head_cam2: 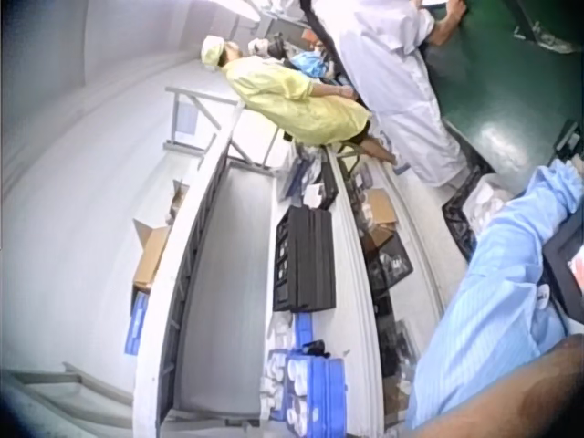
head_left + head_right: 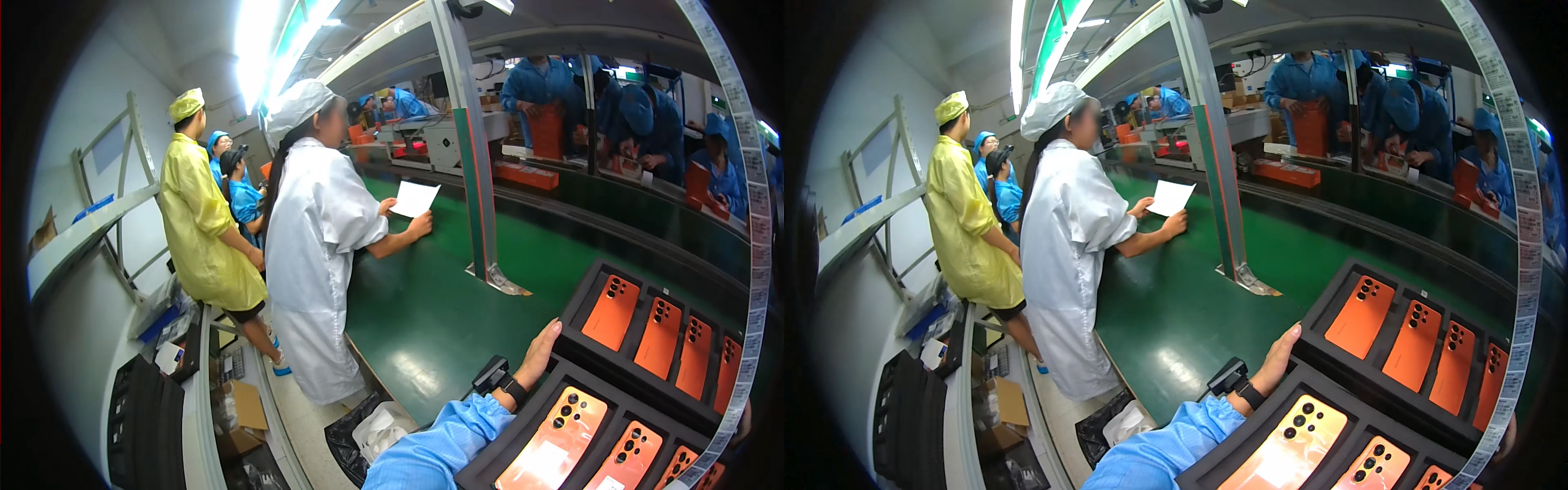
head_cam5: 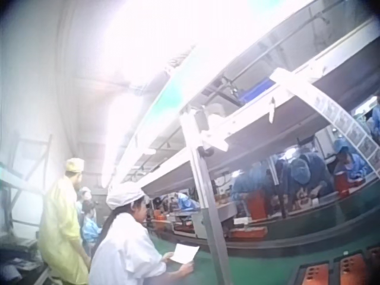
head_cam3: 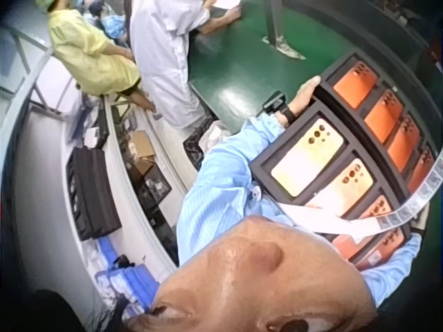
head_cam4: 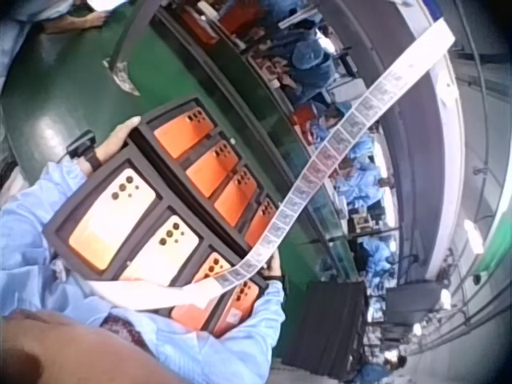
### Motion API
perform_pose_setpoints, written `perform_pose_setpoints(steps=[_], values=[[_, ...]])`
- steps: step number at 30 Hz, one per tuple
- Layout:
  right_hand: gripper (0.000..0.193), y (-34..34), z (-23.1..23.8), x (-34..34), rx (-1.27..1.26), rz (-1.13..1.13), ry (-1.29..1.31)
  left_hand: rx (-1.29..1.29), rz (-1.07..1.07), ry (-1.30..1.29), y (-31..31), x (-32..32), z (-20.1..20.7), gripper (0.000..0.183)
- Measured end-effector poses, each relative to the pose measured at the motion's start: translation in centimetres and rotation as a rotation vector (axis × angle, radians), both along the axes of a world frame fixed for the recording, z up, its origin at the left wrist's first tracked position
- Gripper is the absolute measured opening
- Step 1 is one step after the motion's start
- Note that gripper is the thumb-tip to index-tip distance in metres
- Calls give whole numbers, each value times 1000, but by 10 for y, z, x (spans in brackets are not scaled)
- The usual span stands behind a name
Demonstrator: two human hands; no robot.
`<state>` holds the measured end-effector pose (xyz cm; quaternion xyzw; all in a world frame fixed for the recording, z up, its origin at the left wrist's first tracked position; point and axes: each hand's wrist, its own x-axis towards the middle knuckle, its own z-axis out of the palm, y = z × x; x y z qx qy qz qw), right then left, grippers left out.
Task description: The recorder is applying small labels to the back of several smartphones in a tray on a factory assembly line.
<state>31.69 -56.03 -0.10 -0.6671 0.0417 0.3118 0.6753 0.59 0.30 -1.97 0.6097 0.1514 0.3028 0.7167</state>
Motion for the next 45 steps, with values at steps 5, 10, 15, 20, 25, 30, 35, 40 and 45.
perform_pose_setpoints(steps=[5,10,15,20,25,30,35,40,45], values=[[42,30,11,-35,260,168,-191,172,145,3,-4,0,-1,73],[33,26,3,-20,229,116,-154,242,164,-65,-4,-2,-3,71],[31,44,45,-36,-68,333,-538,237,40,-54,12,7,-12,75],[50,66,99,-10,-222,312,-834,170,-149,84,18,-17,20,79],[56,158,169,-147,38,327,-704,92,-250,224,6,-41,32,84],[26,178,167,-194,46,378,-680,127,-218,312,-18,-86,48,86],[28,267,226,-258,441,508,-573,190,-274,-177,-55,-152,131,104],[29,388,255,-307,1010,897,-935,298,-316,-508,-81,-199,184,109],[23,394,287,-307,844,696,-1249,81,-298,-158,-101,-214,222,95]])
